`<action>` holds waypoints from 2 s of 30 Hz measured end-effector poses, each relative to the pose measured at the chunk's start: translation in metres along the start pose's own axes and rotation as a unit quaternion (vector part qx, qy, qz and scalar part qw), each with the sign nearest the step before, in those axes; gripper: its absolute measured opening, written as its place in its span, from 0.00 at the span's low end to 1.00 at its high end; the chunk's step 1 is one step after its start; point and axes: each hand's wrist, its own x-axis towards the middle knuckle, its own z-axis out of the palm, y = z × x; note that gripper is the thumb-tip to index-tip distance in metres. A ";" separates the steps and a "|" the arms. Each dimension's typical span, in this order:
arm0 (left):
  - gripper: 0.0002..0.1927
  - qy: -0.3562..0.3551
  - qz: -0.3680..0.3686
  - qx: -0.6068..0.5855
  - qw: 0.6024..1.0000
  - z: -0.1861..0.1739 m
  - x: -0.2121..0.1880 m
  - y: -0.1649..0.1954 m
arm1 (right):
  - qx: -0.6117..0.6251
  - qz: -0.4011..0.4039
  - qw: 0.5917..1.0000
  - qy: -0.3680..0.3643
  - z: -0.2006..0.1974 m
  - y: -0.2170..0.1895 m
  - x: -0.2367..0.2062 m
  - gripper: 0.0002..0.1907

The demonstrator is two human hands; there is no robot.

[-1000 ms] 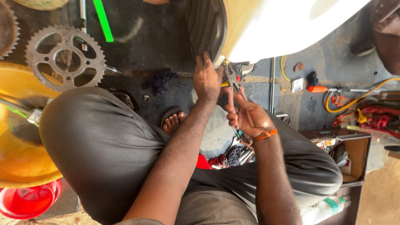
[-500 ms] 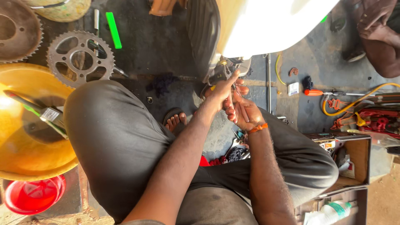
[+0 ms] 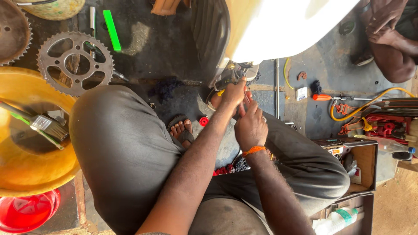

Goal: The person sits on the workshop floor beside a motorcycle and works on a component near the fuel tank area. They use a screwdriver, then a long T-handle wrench to turn a fastener, and later use pliers on the part while handling small fittings by hand.

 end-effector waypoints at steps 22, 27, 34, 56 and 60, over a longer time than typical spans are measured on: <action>0.19 -0.053 -0.143 -0.149 0.977 -0.007 -0.011 0.004 | 0.756 0.120 0.522 -0.375 0.009 0.054 0.047 0.24; 0.20 0.010 -0.151 -0.102 0.983 -0.007 0.006 -0.005 | 0.349 -0.019 0.937 -0.005 0.005 0.028 0.008 0.33; 0.29 0.031 -0.137 0.013 0.990 -0.009 0.006 0.003 | 0.030 -0.055 0.998 0.023 0.027 0.000 0.001 0.21; 0.25 0.026 -0.143 -0.076 0.987 -0.009 0.003 0.000 | 0.251 -0.122 0.959 0.055 -0.001 0.009 -0.001 0.29; 0.28 0.037 -0.143 -0.051 0.988 -0.004 0.011 0.003 | 0.008 -0.038 0.999 0.025 -0.010 -0.022 -0.018 0.31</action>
